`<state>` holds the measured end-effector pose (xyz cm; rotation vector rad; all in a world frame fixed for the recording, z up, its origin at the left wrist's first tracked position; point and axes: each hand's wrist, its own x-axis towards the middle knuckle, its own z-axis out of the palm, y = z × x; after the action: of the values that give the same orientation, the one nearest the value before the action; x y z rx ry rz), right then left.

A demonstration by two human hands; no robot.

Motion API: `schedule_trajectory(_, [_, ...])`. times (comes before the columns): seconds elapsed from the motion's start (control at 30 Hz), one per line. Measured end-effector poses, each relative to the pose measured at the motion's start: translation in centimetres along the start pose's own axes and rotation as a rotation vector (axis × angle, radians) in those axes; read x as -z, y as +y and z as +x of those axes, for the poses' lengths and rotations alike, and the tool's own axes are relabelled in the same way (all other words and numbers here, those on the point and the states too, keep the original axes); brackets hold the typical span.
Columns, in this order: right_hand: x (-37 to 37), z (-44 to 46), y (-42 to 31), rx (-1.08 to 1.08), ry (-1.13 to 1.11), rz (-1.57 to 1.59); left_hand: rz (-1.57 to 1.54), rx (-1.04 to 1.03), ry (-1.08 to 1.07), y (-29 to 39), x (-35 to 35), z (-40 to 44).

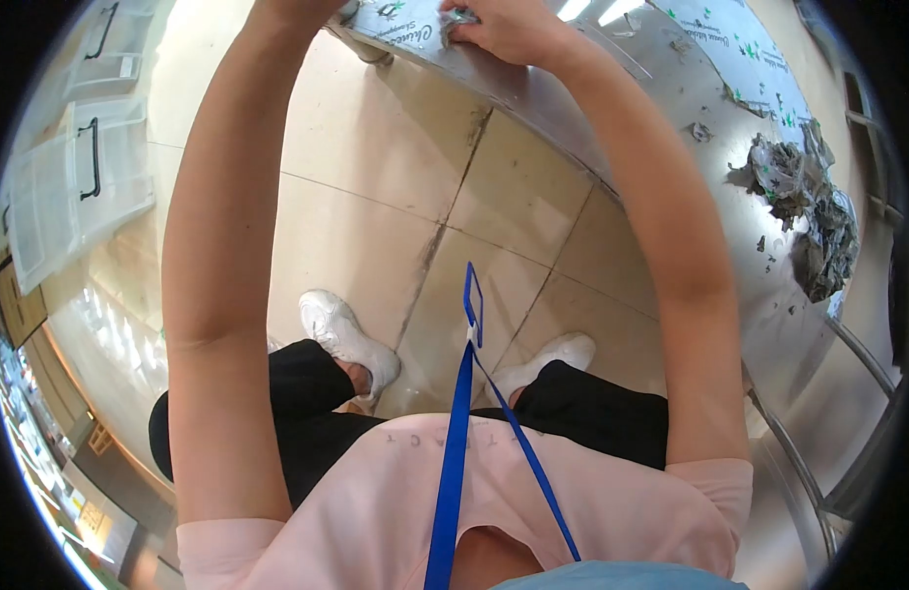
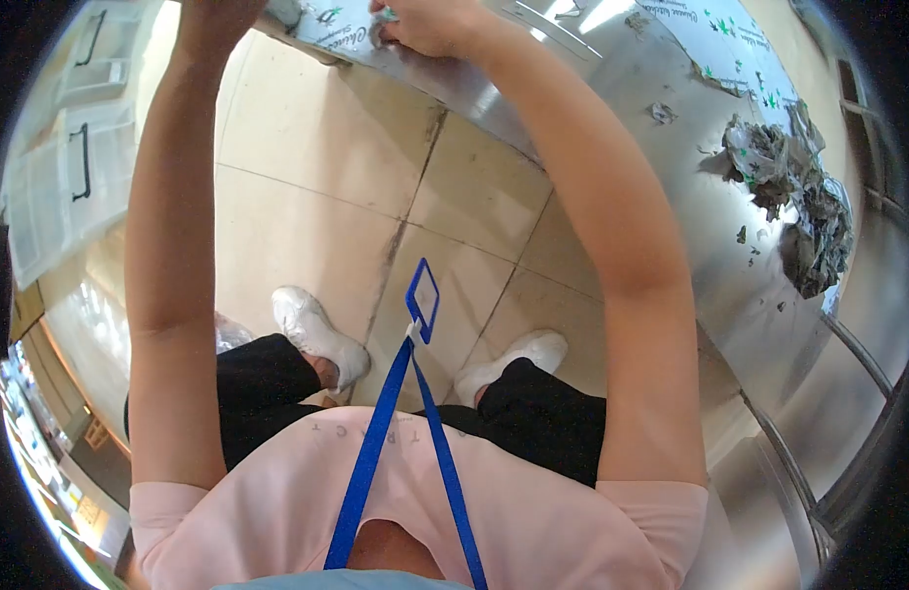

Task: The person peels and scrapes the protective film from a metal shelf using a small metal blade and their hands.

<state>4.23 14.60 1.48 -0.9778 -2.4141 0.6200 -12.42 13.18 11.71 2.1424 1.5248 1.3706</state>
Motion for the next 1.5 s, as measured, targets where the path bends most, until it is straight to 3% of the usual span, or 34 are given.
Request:
schedule_trajectory(0.13, [0.4,0.8,0.4,-0.092,-0.216,-0.079,0.071,0.046,-0.277,-1.7,-1.8,-2.3])
schedule_trajectory(0.2, [-0.1,0.6,0.9,-0.057,-0.201,-0.084,0.083,0.020,-0.307,-3.6,-3.4,-5.0])
schedule_trajectory(0.27, [-0.5,-0.1,1.5,-0.011,-0.148,-0.047,-0.031,0.192,-0.426,-3.7,-4.2,-7.4])
schedule_trajectory(0.57, [0.1,0.0,1.5,0.038,-0.059,-0.069,0.067,0.031,-0.394,-4.1,-5.5,-7.6])
schedule_trajectory(0.67, [0.2,0.9,2.2,-0.074,-0.019,-0.011,0.070,0.049,-0.476,-3.5,-4.7,-5.4])
schedule_trajectory(0.87, [1.7,2.1,1.1,-0.229,0.003,0.052,0.122,-0.104,-0.522,-4.3,-4.1,-2.7])
schedule_trajectory(1.0, [1.7,2.2,1.5,-0.329,0.012,0.073,0.078,-0.044,-0.529,-4.9,-4.7,-1.8])
schedule_trajectory(1.03, [1.9,2.2,1.5,-0.363,-0.012,0.088,0.003,0.071,-0.538,-4.7,-4.6,-1.7])
schedule_trajectory(1.13, [2.8,1.5,1.5,-0.300,0.026,0.237,0.159,-0.026,-0.397,-6.2,-5.0,-3.3])
schedule_trajectory(1.17, [3.7,1.2,0.9,-0.389,-0.060,0.216,0.070,0.090,-0.466,-6.6,-4.9,-4.1])
schedule_trajectory(1.27, [1.6,0.5,0.9,-0.289,-0.116,0.090,-0.189,0.224,-0.484,-4.8,-4.1,-5.8])
schedule_trajectory(1.37, [0.4,0.4,1.1,-0.174,-0.143,-0.090,-0.070,-0.063,-0.388,-5.3,-5.2,-6.4])
schedule_trajectory(1.47, [-0.1,1.0,1.9,-0.127,-0.059,-0.108,0.191,-0.015,-0.423,-5.6,-6.2,-6.3])
schedule_trajectory(1.5, [0.3,1.6,1.6,-0.160,-0.039,-0.103,0.065,-0.022,-0.349,-5.4,-6.1,-5.8])
